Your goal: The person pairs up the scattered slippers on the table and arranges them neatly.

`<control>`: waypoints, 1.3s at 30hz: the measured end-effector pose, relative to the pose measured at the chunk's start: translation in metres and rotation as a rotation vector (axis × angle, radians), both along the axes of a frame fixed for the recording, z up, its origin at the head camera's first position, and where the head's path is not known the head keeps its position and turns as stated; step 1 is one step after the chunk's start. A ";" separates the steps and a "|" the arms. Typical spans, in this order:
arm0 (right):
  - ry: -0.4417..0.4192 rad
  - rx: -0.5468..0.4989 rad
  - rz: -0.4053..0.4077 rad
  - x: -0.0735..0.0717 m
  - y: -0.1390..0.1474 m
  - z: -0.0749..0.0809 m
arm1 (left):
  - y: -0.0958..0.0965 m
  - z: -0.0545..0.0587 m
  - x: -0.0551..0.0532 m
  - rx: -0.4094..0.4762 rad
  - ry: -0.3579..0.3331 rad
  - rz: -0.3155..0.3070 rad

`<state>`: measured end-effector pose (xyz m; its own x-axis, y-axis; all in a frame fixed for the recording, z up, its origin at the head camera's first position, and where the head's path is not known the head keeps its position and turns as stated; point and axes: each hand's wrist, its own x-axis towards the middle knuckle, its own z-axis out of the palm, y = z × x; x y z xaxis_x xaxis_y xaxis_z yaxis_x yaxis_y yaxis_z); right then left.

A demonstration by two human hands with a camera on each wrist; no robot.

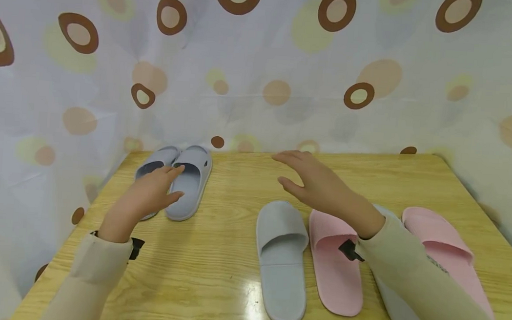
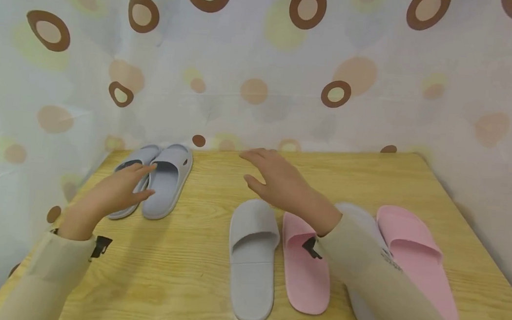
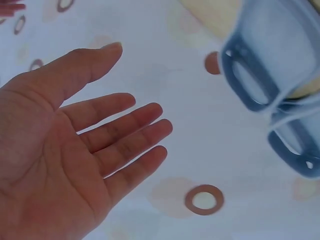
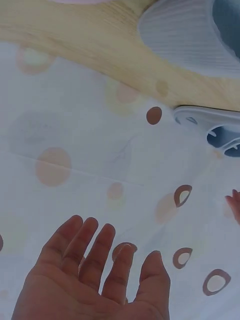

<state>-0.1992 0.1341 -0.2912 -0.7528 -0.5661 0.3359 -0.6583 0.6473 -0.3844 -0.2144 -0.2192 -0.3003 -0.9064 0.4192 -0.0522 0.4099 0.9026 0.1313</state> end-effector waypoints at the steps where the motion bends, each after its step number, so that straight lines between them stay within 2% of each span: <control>1: 0.009 -0.012 -0.011 0.002 0.005 -0.001 | 0.005 0.001 0.004 0.009 0.035 -0.018; 10: 0.087 -0.093 -0.087 0.030 0.043 -0.010 | 0.044 -0.004 0.025 0.091 0.365 -0.257; 14: 0.093 -0.113 -0.122 0.043 0.059 -0.016 | 0.062 -0.008 0.036 0.117 0.433 -0.344; 20: 0.095 -0.072 -0.177 0.064 0.086 -0.029 | 0.088 -0.016 0.054 0.076 0.390 -0.439; 25: 0.096 -0.028 -0.198 0.081 0.103 -0.041 | 0.107 -0.028 0.068 0.036 0.353 -0.530; 33: 0.199 0.072 -0.184 0.102 0.133 -0.063 | 0.138 -0.046 0.084 -0.082 0.359 -0.676; 39: 0.235 0.193 -0.124 0.114 0.154 -0.090 | 0.157 -0.062 0.097 -0.199 0.241 -0.733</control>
